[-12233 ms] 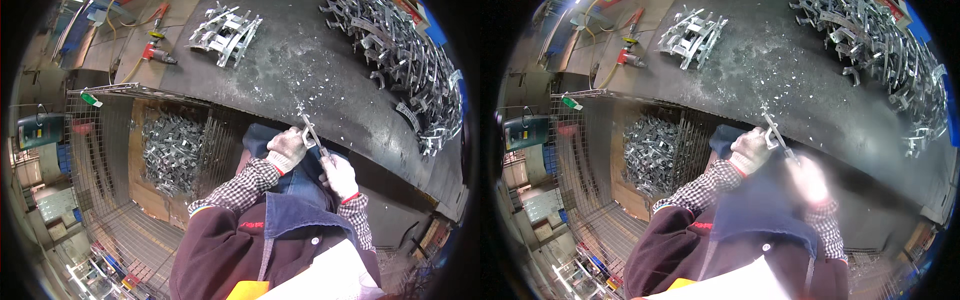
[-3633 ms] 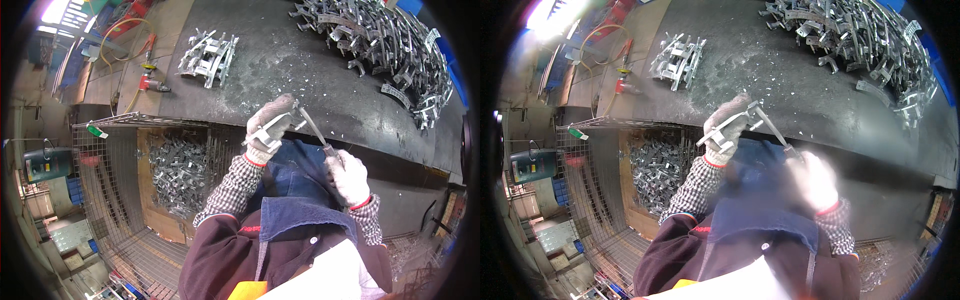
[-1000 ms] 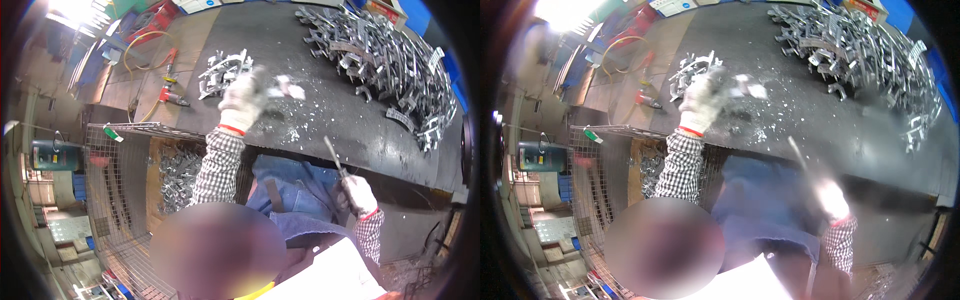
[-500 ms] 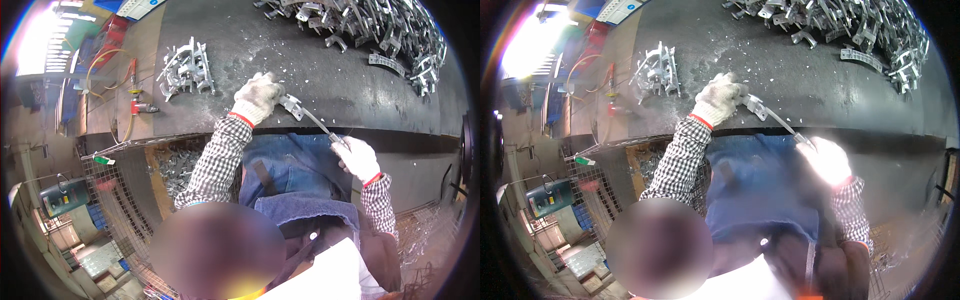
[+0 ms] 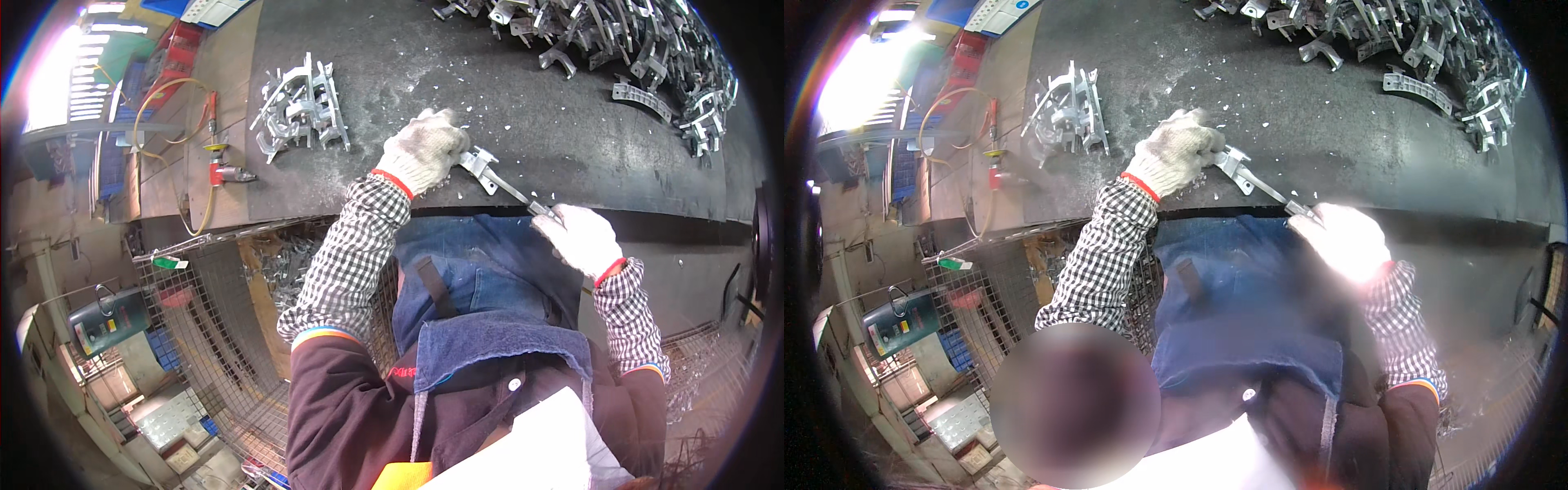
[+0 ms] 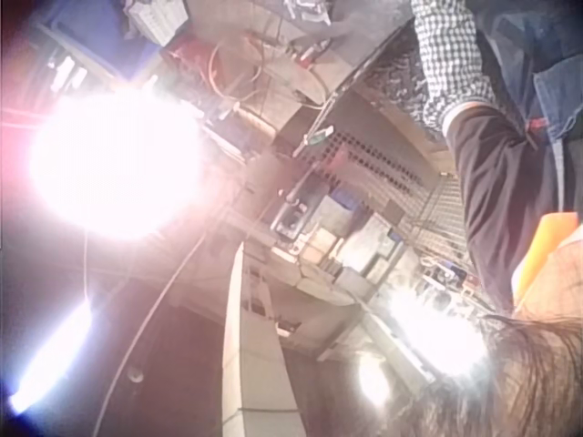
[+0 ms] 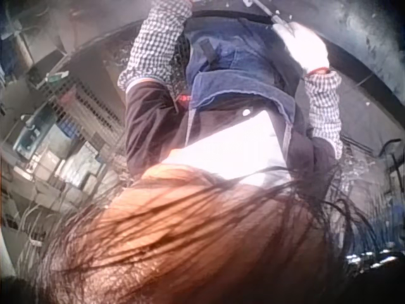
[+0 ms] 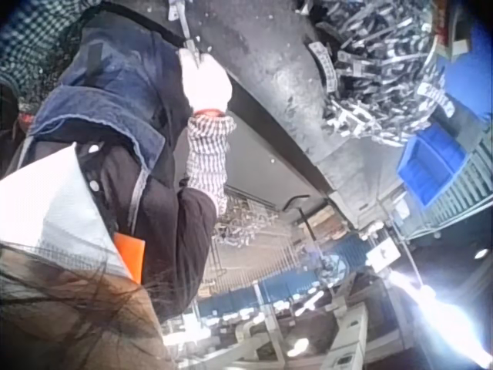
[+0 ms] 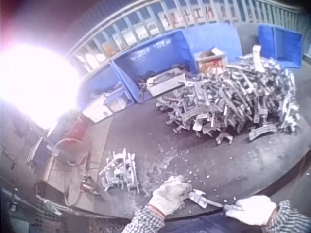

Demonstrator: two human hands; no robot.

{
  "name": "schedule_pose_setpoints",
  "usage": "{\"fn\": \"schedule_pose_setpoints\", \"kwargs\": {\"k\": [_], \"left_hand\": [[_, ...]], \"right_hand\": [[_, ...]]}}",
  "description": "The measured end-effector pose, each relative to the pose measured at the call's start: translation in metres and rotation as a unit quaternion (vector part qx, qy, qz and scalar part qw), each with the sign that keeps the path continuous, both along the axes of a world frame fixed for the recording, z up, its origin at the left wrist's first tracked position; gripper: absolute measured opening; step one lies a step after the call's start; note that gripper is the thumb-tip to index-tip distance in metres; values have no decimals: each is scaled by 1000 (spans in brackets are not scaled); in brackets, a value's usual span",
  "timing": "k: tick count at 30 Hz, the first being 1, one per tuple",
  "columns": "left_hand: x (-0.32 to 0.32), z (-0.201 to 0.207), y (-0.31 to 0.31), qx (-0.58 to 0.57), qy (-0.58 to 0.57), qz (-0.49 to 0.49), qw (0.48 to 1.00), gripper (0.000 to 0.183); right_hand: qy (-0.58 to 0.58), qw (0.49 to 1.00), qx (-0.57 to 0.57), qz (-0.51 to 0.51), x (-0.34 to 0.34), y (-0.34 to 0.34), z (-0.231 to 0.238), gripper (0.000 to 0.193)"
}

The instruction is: Deburr and measure metal components at a workbench using a scraper and calipers.

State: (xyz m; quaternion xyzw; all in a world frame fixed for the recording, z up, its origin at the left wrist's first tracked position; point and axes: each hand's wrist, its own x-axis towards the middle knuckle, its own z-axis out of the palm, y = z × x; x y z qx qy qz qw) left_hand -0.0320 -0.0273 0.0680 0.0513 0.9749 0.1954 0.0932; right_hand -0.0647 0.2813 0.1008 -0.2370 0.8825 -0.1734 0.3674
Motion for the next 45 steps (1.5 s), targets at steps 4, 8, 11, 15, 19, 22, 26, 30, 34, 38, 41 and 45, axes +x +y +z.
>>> {"fn": "schedule_pose_setpoints", "kwargs": {"k": [4, 8, 11, 15, 19, 22, 26, 30, 34, 38, 41, 45], "left_hand": [[2, 5, 5, 1, -4, 15, 1000, 20], [1, 11, 6, -16, -24, 18, 999, 21], [1, 6, 2, -1, -14, 14, 1000, 20], [2, 8, 5, -4, -9, 16, 1000, 21], [4, 7, 4, 7, -13, 20, 1000, 23], [6, 4, 4, 14, -6, 18, 1000, 23], [6, 5, 5, 52, 17, 28, 998, 21], [5, 9, 8, 51, 6, 35, 998, 20], [4, 4, 4, 34, 16, 22, 999, 21], [4, 5, 6, 33, 9, 27, 999, 23], [4, 7, 6, 16, 9, 20, 1000, 24], [1, 7, 8, 18, 4, 22, 1000, 26]], "right_hand": [[-36, 998, -14, -43, 6, 12, -6, 44], [-30, 998, -25, -58, 9, 12, 4, 42], [16, 999, -38, 8, 10, 7, 9, 29], [28, 998, -55, 8, 19, 10, 6, 14], [4, 997, -83, -1, 34, -1, 4, 24], [-117, 985, -74, -103, 39, -8, 3, 25], [50, 995, -89, 2, 39, 16, -12, 21], [255, 953, -114, 119, 44, 23, -21, 18], [262, 954, -112, 89, 47, 16, -18, 17], [205, 976, -65, 37, 52, 16, -17, 28], [209, 976, -63, 21, 53, 13, -16, 41], [218, 975, -48, -10, 57, 17, -28, 50]]}}
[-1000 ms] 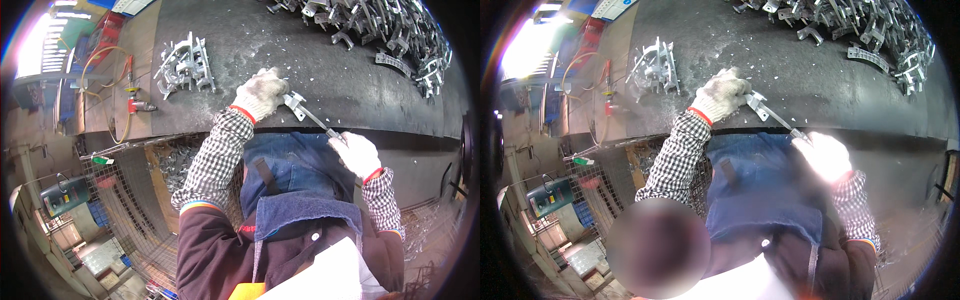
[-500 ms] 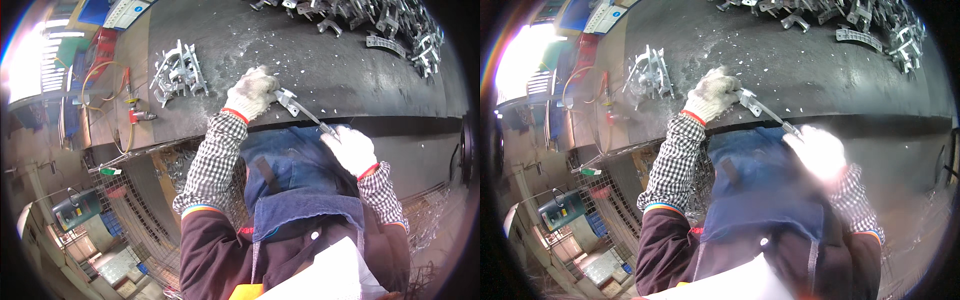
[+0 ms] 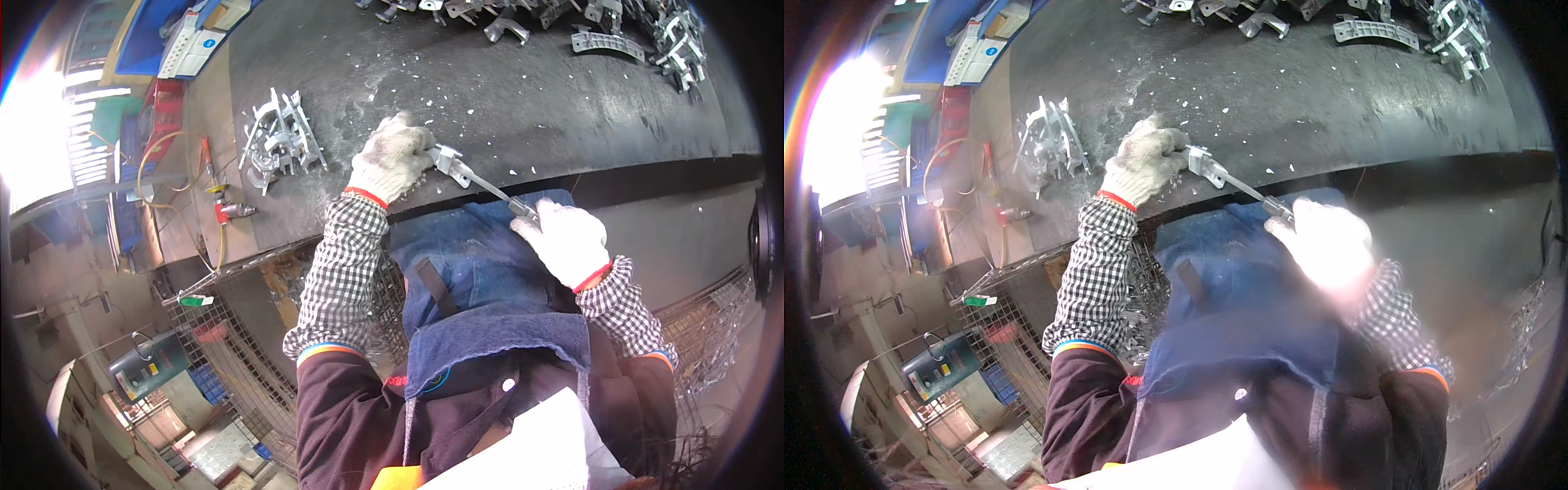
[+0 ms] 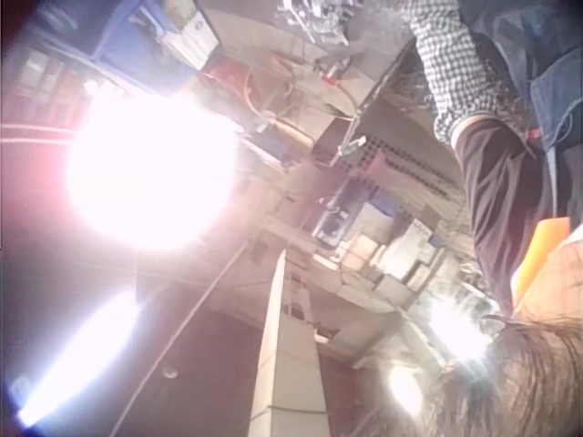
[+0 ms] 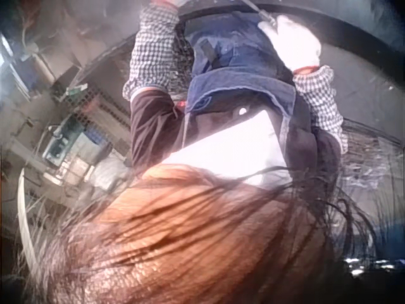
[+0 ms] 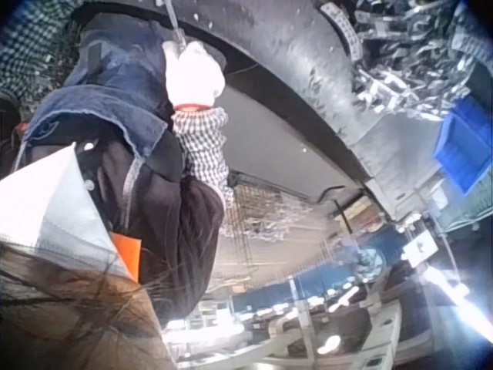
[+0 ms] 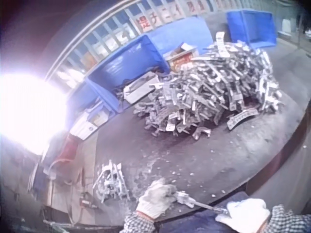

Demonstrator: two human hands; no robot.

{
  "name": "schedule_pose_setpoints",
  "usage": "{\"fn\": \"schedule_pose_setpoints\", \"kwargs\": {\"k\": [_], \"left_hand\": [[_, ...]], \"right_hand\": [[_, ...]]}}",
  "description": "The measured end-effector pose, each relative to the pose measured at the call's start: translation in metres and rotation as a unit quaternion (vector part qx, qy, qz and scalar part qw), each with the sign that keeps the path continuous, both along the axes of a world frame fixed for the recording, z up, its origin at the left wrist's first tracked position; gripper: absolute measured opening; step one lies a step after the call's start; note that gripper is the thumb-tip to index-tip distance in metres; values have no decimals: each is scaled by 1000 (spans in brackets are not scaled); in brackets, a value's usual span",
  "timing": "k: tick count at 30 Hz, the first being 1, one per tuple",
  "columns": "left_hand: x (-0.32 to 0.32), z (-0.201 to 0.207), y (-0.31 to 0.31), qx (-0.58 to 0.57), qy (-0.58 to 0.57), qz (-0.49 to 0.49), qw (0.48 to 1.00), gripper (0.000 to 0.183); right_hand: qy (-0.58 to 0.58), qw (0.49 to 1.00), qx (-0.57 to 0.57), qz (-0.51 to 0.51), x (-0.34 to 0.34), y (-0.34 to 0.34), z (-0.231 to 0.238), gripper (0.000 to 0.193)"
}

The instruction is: Deburr and measure metal components at a workbench using a scraper and calipers.

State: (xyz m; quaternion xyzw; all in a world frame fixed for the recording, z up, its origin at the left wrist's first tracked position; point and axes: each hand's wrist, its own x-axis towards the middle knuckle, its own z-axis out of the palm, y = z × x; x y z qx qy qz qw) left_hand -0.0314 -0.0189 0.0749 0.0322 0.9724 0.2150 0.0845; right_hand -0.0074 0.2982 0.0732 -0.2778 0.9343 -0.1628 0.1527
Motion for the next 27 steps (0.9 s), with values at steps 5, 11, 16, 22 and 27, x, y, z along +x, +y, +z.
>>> {"fn": "schedule_pose_setpoints", "kwargs": {"k": [5, 11, 16, 22, 27], "left_hand": [[0, 2, -4, -21, -7, -9, 1000, 27], [-2, -3, -4, -18, 29, -34, 999, 27], [1, 1, -1, -34, 19, -12, 999, 27], [0, 2, 2, -51, 18, 3, 999, 35], [-1, -5, -6, -36, 39, -34, 998, 37]], "right_hand": [[-39, 999, 23, -2, -9, -9, 7, 53], [-120, 992, 46, -15, -9, -2, 7, 51], [-78, 996, 10, -36, -6, 0, 4, 52], [-176, 982, 23, -68, -14, -5, 15, 51], [-168, 985, -17, -36, -11, -12, 0, 53]]}}
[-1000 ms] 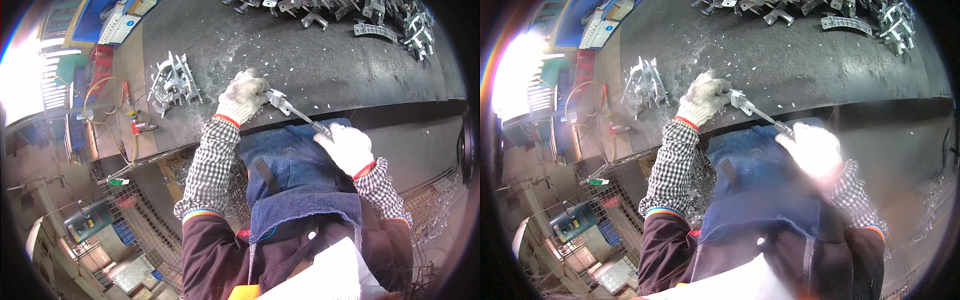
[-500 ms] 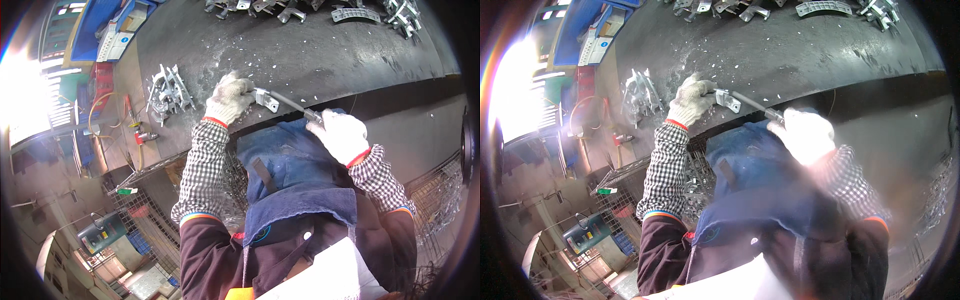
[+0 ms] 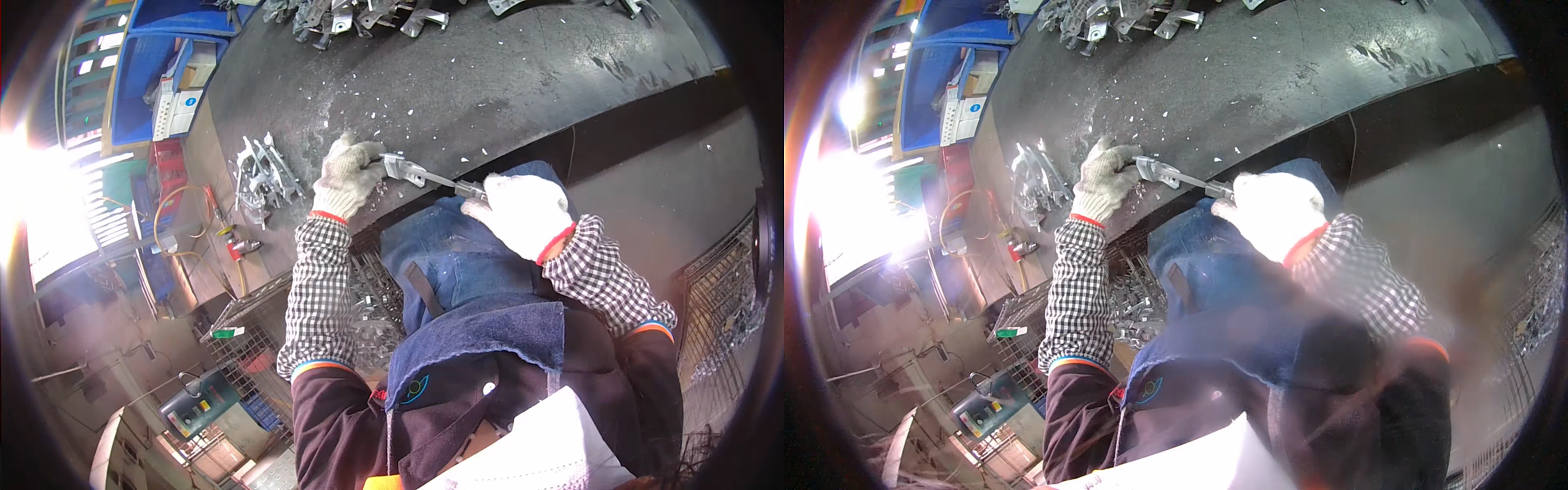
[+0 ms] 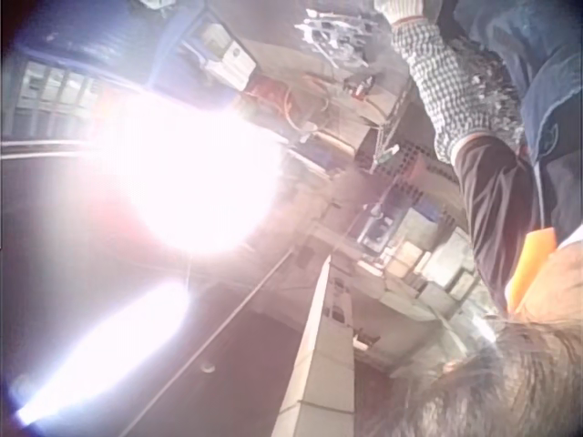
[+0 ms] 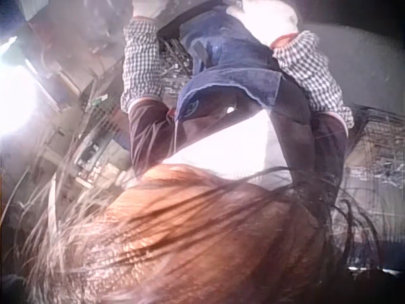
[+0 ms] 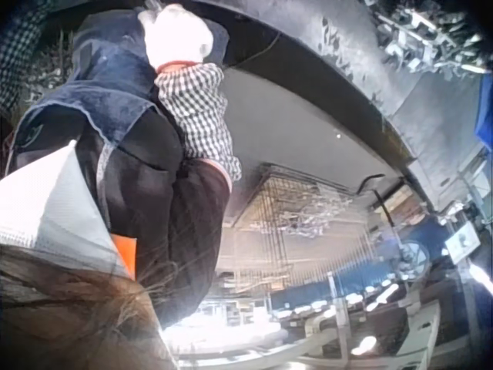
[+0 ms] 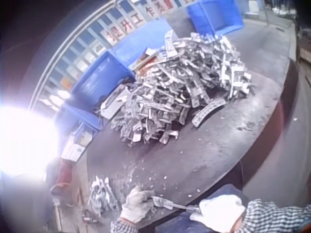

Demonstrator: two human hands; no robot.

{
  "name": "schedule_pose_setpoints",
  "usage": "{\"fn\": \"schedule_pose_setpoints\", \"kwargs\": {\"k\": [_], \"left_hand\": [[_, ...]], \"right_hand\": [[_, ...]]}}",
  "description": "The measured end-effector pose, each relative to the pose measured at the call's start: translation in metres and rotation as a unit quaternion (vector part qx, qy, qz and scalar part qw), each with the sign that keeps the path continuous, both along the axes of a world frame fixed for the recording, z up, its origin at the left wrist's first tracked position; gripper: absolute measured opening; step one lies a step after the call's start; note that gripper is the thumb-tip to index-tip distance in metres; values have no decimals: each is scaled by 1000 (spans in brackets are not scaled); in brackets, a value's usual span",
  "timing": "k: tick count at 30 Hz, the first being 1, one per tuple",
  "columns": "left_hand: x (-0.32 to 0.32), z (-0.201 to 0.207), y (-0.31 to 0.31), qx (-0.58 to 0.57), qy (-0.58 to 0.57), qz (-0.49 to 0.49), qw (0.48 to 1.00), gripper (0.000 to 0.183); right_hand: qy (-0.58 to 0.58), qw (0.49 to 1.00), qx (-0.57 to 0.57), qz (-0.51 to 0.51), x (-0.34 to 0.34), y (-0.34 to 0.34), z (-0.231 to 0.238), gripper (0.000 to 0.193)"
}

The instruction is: Deburr and measure metal components at a workbench using a scraper and calipers.

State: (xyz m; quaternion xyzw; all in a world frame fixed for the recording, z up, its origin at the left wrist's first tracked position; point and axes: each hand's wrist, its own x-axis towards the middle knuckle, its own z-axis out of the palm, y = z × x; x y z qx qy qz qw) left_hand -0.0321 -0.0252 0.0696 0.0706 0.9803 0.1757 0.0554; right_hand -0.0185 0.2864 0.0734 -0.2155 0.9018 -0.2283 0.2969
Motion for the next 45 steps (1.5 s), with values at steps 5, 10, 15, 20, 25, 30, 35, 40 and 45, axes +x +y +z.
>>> {"fn": "schedule_pose_setpoints", "kwargs": {"k": [5, 10, 15, 20, 25, 30, 35, 40, 45], "left_hand": [[0, 8, 9, -9, -41, 40, 998, 37], [0, 1, 3, 14, -17, 32, 999, 29], [-2, 12, 14, 15, -66, 60, 996, 29], [0, 13, 9, 20, -79, 65, 995, 25], [30, -14, 7, -2, 119, 38, 992, 24], [48, -39, 10, -13, 270, 61, 961, 30], [48, -37, 11, -36, 217, 71, 973, 28], [47, -39, 5, -35, 214, 56, 975, 35], [51, -40, 7, -10, 258, 67, 964, 36]], "right_hand": [[23, 1000, 0, -3, -5, -6, -7, 54], [39, 999, 10, 5, 1, -4, -4, 55], [84, 996, 34, 0, 2, -8, -7, 56], [76, 994, 73, 3, -2, -15, 5, 54], [-31, 999, 14, 36, -6, -9, -4, 59], [-283, 956, -77, -26, -28, -18, -6, 57], [-482, 871, -95, -9, -39, -10, -25, 55], [-463, 872, -115, -104, -28, -2, -29, 48], [-356, 929, -74, -69, -17, 2, -27, 45]]}}
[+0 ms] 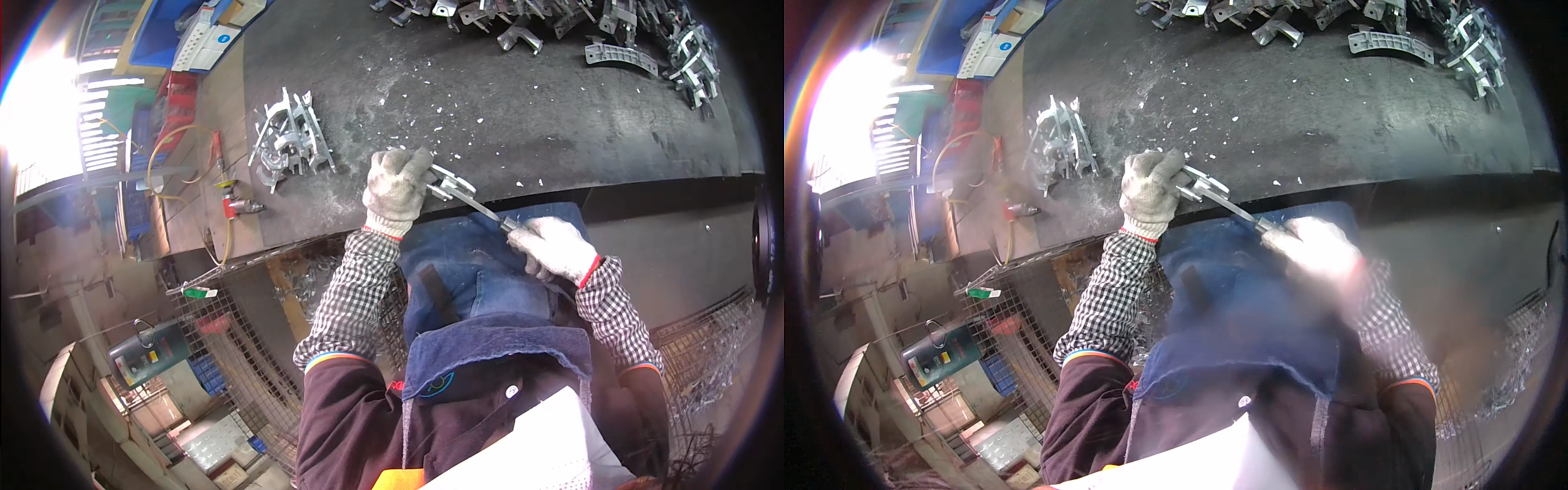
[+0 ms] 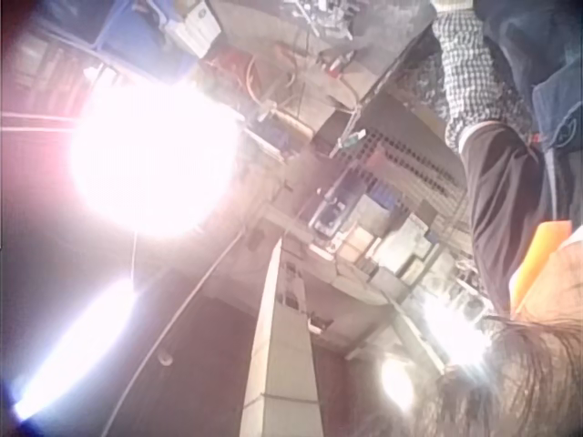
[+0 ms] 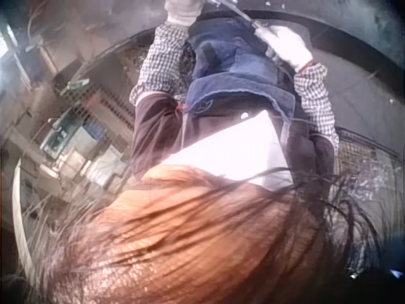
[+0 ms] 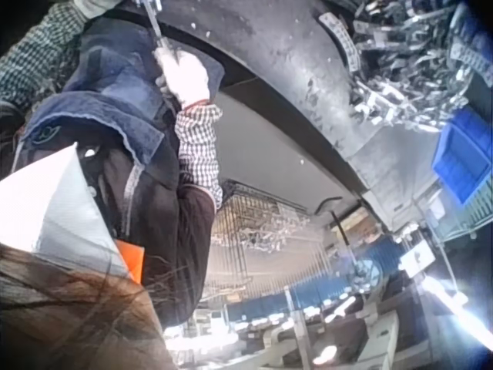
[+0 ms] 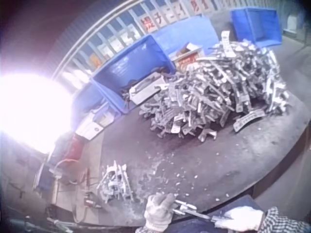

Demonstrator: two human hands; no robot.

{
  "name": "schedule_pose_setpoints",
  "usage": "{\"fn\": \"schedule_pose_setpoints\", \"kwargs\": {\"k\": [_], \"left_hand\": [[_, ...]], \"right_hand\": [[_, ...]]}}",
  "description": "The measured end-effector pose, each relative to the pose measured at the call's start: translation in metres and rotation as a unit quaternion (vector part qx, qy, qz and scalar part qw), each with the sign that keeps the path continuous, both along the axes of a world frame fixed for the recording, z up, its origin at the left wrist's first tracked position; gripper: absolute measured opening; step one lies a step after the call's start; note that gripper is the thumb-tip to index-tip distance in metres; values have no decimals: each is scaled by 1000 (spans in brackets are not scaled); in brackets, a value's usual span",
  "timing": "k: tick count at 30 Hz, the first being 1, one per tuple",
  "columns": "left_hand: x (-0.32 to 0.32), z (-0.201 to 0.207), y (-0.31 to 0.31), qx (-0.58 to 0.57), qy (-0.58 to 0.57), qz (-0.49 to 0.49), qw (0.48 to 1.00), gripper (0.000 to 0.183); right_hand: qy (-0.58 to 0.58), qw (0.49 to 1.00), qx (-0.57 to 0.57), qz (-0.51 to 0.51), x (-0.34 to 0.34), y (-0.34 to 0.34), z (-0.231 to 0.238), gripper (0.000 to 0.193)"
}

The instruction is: Deburr and measure metal components at a workbench using a scraper and calipers.

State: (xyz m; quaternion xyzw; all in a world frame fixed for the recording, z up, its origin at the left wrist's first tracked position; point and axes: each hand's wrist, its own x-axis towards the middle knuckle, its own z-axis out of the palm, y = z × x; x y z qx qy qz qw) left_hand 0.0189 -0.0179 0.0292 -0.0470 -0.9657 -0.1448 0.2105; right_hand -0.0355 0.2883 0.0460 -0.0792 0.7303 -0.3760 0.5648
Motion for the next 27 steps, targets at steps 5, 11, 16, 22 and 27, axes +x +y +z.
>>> {"fn": "schedule_pose_setpoints", "kwargs": {"k": [5, 11, 16, 22, 27], "left_hand": [[-1, 0, 1, -1, -6, 4, 1000, 38], [-1, 5, 5, 12, -5, 8, 1000, 31], [-9, 2, 10, 92, 35, 16, 995, 28], [-28, 55, 29, -145, -125, 36, 981, 17], [-35, 86, 37, -214, -365, 32, 905, 19]], "right_hand": [[36, 999, 14, 15, 3, 2, -5, 42], [-4, 1000, -14, -2, 1, 4, -10, 42], [-24, 1000, -2, 7, -17, -8, 8, 44], [313, 941, 48, 118, -23, -3, 14, 52], [306, 934, 72, 168, -17, -9, 30, 58]]}}
